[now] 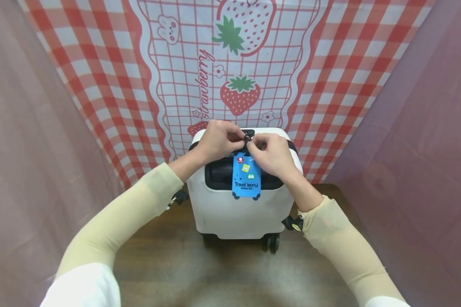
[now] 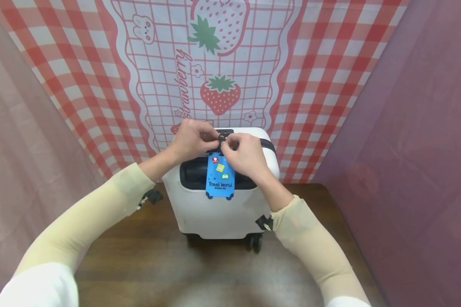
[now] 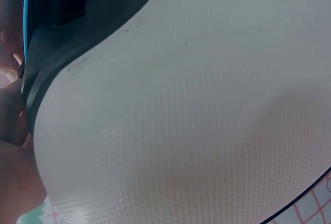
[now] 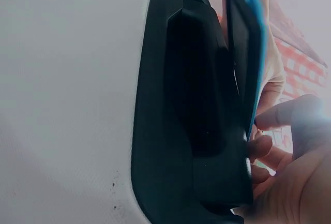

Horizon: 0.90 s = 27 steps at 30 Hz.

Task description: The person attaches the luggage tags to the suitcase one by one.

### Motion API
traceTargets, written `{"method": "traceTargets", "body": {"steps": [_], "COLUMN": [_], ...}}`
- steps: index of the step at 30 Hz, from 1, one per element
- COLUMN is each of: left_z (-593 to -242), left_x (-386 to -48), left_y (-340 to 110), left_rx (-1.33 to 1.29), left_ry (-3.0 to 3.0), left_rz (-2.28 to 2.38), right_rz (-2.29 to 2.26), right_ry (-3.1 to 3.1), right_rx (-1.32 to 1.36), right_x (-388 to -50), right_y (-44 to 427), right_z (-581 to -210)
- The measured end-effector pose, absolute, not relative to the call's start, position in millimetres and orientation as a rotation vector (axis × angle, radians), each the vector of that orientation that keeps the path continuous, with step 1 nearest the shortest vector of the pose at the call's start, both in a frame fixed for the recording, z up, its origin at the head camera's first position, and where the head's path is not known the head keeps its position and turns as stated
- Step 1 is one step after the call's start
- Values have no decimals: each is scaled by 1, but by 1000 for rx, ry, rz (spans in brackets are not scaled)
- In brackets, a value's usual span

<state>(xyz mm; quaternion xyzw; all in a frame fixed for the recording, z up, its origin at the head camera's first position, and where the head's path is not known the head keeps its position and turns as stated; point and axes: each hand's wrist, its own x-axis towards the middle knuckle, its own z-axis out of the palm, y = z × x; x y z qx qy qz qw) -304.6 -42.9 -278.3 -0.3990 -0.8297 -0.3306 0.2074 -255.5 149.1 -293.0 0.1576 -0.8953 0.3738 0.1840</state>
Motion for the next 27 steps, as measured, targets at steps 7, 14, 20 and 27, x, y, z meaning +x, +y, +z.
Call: {"method": "traceTargets", "body": {"steps": [7, 14, 20, 27], "left_z": [-284, -291, -292, -290], "left_x": [-307, -309, -311, -312], "left_y": [-43, -48, -53, -54], "left_rx": [-1131, -1266, -1279, -1175], "left_ry": [-2265, -2166, -2186, -2303], "left_rz": [-953, -1044, -1192, -1311], "right_rz": [1044, 1060, 1019, 822], "right_ry": [-2576, -2620, -2579, -2317], "right_rx": [380, 378, 422, 659], "right_x": [-257, -259, -260, -266], "right_y": [148, 149, 155, 161], "right_z": [-291, -288, -286, -288]}}
